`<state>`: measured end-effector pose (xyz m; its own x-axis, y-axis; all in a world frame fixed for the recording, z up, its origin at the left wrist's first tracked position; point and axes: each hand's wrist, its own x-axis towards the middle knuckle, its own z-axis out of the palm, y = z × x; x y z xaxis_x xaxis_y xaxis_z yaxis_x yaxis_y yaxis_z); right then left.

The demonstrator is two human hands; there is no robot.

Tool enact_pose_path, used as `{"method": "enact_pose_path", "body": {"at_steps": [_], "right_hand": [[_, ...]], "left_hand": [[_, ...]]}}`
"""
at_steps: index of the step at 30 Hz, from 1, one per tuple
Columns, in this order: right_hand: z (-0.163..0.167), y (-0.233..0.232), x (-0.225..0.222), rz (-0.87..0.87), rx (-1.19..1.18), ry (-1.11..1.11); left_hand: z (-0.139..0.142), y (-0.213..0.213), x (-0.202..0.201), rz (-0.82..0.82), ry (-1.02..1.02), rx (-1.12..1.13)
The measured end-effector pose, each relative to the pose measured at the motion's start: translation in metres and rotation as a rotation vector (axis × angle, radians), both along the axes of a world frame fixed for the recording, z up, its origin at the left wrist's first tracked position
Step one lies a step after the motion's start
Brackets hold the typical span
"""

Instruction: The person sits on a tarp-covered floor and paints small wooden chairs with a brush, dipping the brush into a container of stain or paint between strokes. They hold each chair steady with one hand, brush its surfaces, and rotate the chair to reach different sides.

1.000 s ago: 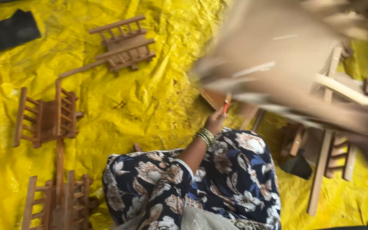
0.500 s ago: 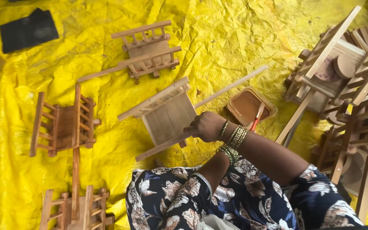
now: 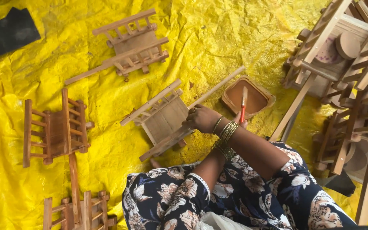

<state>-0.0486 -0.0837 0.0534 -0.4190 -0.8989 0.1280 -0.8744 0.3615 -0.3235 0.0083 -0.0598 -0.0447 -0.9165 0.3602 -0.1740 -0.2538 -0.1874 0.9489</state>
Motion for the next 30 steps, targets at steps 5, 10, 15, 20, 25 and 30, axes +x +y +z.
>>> {"method": "enact_pose_path", "body": {"at_steps": [5,10,15,20,25,30], "right_hand": [[0.022,0.062,0.043,-0.413,-0.309,-0.059],[0.038,0.158,0.08,-1.018,-0.253,-0.112],[0.031,0.169,0.073,-0.831,-0.248,-0.382],[0.017,0.165,0.058,-0.782,-0.255,-0.239],[0.005,0.169,0.059,-0.829,-0.234,-0.218],[-0.007,0.172,0.054,-0.897,-0.309,-0.099]], "left_hand": [[-0.006,0.0,0.005,0.029,-0.025,-0.028],[-0.009,0.002,0.012,0.119,-0.066,-0.048],[-0.003,0.003,0.011,0.191,-0.145,-0.162],[0.005,0.0,0.012,0.2,0.115,-0.192],[0.005,-0.002,0.006,0.098,0.031,-0.159],[0.027,-0.026,-0.005,0.005,0.127,-0.459]]}}
